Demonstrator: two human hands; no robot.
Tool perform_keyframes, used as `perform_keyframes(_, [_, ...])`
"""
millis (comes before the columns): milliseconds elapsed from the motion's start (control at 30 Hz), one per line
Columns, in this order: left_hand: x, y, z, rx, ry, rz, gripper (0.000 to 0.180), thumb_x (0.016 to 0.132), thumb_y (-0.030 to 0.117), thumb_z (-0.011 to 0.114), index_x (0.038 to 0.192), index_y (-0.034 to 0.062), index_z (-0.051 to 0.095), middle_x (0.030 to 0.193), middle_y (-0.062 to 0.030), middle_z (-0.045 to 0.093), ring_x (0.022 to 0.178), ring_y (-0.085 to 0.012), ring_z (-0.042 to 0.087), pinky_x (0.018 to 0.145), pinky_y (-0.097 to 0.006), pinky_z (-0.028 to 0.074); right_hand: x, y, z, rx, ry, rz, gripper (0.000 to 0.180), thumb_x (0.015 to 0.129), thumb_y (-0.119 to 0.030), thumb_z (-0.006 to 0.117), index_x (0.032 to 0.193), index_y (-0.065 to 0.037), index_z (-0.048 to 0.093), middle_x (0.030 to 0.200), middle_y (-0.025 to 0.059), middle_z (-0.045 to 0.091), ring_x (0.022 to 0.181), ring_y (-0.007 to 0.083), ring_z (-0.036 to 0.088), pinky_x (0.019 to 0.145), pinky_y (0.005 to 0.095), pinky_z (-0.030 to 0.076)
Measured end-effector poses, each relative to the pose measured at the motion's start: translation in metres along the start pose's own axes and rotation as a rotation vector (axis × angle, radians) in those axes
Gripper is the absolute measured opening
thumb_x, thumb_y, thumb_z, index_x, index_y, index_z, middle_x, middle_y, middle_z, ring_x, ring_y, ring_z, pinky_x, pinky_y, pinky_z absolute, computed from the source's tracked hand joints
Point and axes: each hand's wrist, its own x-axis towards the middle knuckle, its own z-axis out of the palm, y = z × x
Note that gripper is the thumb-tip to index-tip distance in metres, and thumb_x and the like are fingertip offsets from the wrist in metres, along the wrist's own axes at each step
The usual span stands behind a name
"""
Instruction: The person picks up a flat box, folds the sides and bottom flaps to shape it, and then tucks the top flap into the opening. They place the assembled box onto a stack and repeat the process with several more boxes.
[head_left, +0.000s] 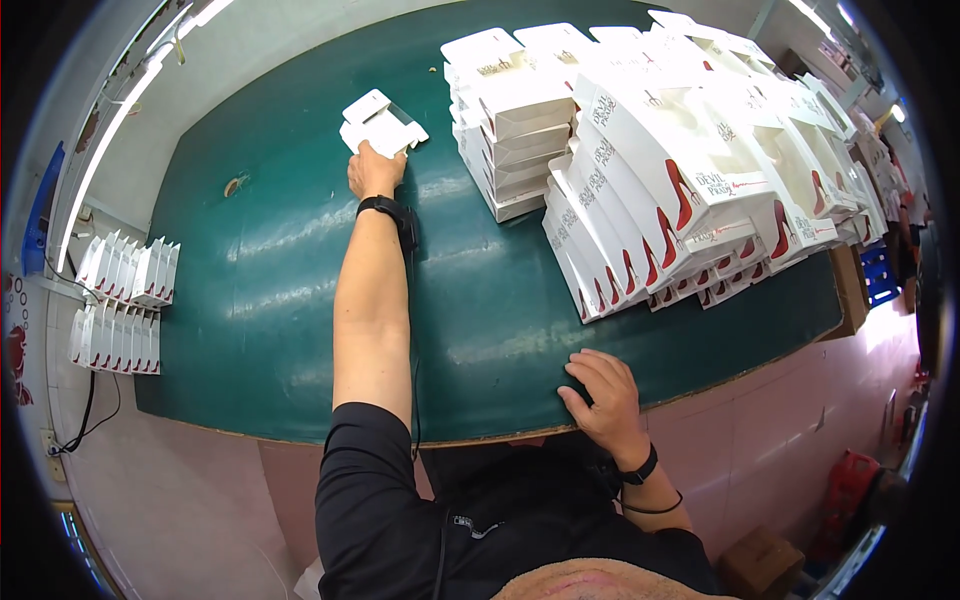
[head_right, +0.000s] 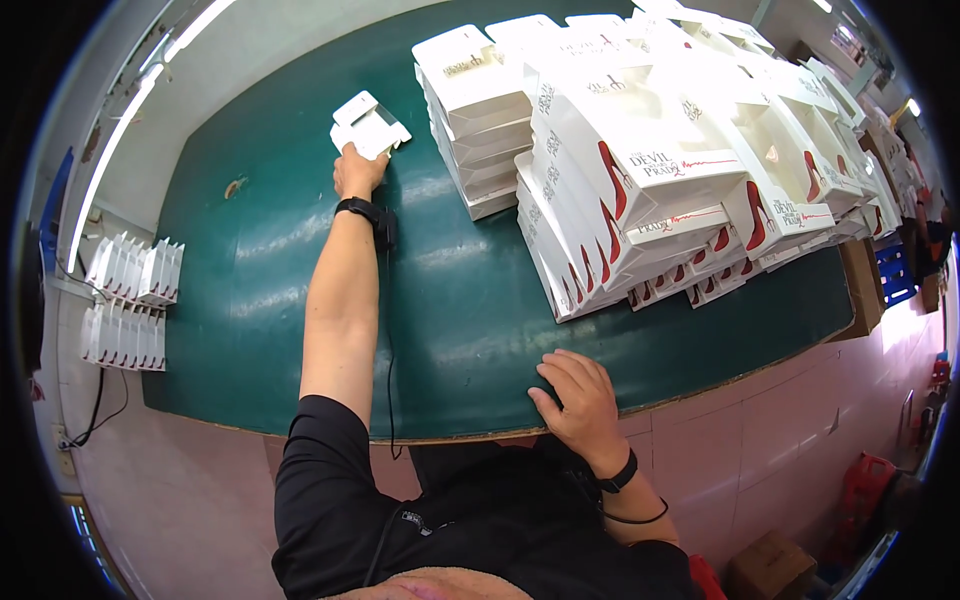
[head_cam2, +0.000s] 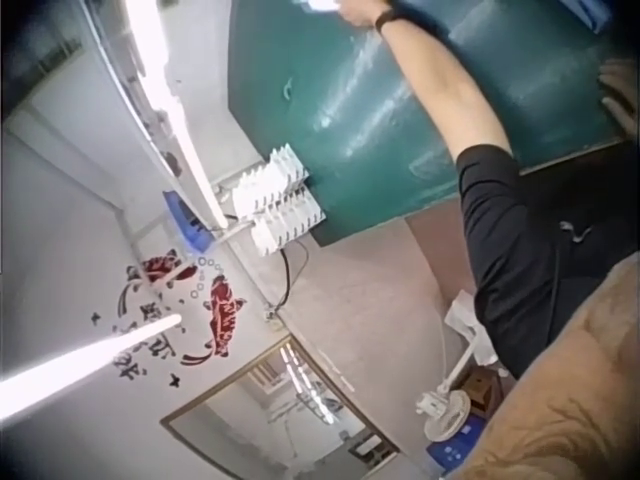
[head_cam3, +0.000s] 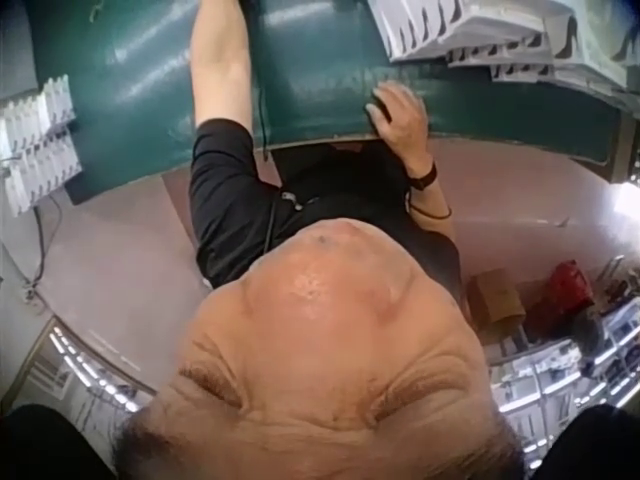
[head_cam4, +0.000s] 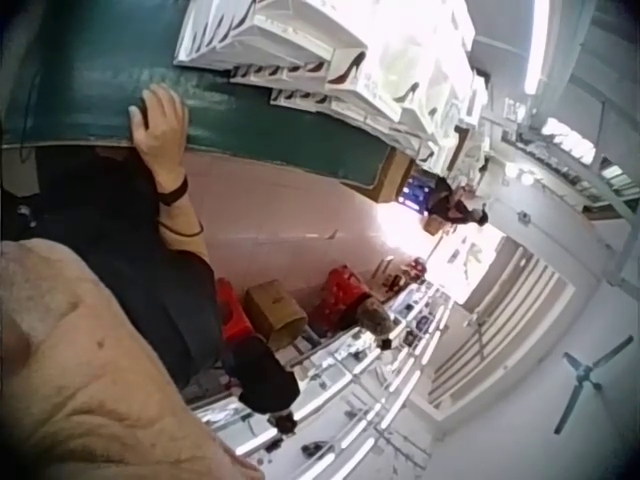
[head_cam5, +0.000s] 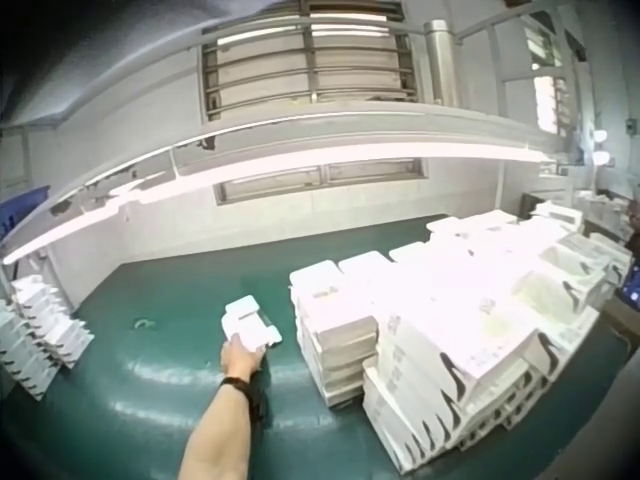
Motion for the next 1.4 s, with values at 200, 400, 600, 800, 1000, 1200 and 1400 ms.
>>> perform_keyframes(200, [0.002, -0.006, -0.002, 0.059, 0.008, 0.074, 0.067, 0.087, 0.038, 0.078, 0.143, 0.01, 0.056, 0.13, -0.0237, 0.069, 0.124, -0.0413, 0.066, 0.105, -0.05, 0.054, -0.001, 0.0, -0.001, 0.007, 0.01, 0.001, 0.031, 0.082, -0.016, 0.084, 0.108, -0.003, 0.075, 0.119, 0.0127, 0.075, 0.118, 0.0328, 0.068, 0.1, 0.0445, 0.052])
perform_keyframes(400, [0.0, -0.019, -0.011, 0.009, 0.078, 0.128, 0.05, 0.094, 0.035, 0.064, 0.136, 0.0056, 0.061, 0.119, -0.0293, 0.073, 0.112, -0.0476, 0.07, 0.101, -0.054, 0.054, -0.002, 0.001, 0.0, 0.002, 0.016, -0.007, 0.031, 0.082, -0.017, 0.084, 0.108, -0.004, 0.074, 0.118, 0.012, 0.074, 0.118, 0.0323, 0.068, 0.1, 0.0446, 0.052])
perform_keyframes(600, [-0.013, -0.049, -0.032, -0.097, 0.184, 0.15, 0.034, 0.098, 0.029, 0.056, 0.117, 0.004, 0.068, 0.111, -0.0298, 0.074, 0.106, -0.0504, 0.07, 0.096, -0.056, 0.054, -0.003, 0.001, 0.001, 0.0, 0.036, -0.034, 0.03, 0.083, -0.017, 0.083, 0.109, -0.004, 0.074, 0.119, 0.0109, 0.074, 0.118, 0.0313, 0.068, 0.1, 0.0446, 0.052])
perform_keyframes(800, [-0.046, -0.081, -0.051, -0.146, 0.263, 0.237, 0.026, 0.099, 0.022, 0.053, 0.104, 0.003, 0.071, 0.102, -0.0261, 0.075, 0.099, -0.0496, 0.07, 0.086, -0.058, 0.054, -0.007, 0.0, 0.002, 0.022, 0.057, -0.064, 0.03, 0.082, -0.015, 0.083, 0.108, -0.003, 0.074, 0.119, 0.0126, 0.073, 0.117, 0.0335, 0.068, 0.1, 0.0453, 0.052])
perform_keyframes(1000, [-0.106, -0.114, -0.096, -0.253, 0.298, 0.374, 0.023, 0.098, 0.019, 0.058, 0.108, 0.0035, 0.073, 0.095, -0.0233, 0.075, 0.089, -0.0448, 0.072, 0.079, -0.053, 0.055, -0.013, 0.001, 0.003, 0.023, 0.061, -0.064, 0.031, 0.081, -0.013, 0.083, 0.108, -0.002, 0.074, 0.119, 0.0131, 0.074, 0.117, 0.035, 0.067, 0.099, 0.0445, 0.053])
perform_keyframes(1200, [-0.193, -0.13, -0.177, -0.401, 0.133, 0.453, 0.019, 0.1, 0.015, 0.063, 0.108, 0.0019, 0.073, 0.082, -0.0178, 0.073, 0.07, -0.0289, 0.07, 0.066, -0.04, 0.053, -0.008, -0.008, 0.002, 0.091, 0.02, -0.103, 0.033, 0.083, -0.011, 0.083, 0.113, -0.002, 0.073, 0.124, 0.0154, 0.072, 0.117, 0.0356, 0.067, 0.1, 0.0434, 0.053])
perform_keyframes(1400, [-0.267, -0.126, -0.255, -0.439, -0.105, 0.499, 0.017, 0.1, 0.013, 0.065, 0.105, -0.0011, 0.072, 0.075, -0.0128, 0.067, 0.065, -0.0169, 0.061, 0.062, -0.033, 0.05, 0.022, -0.051, -0.003, 0.304, -0.008, -0.249, 0.042, 0.087, -0.01, 0.082, 0.126, -0.003, 0.069, 0.135, 0.018, 0.067, 0.123, 0.0368, 0.065, 0.105, 0.0421, 0.052])
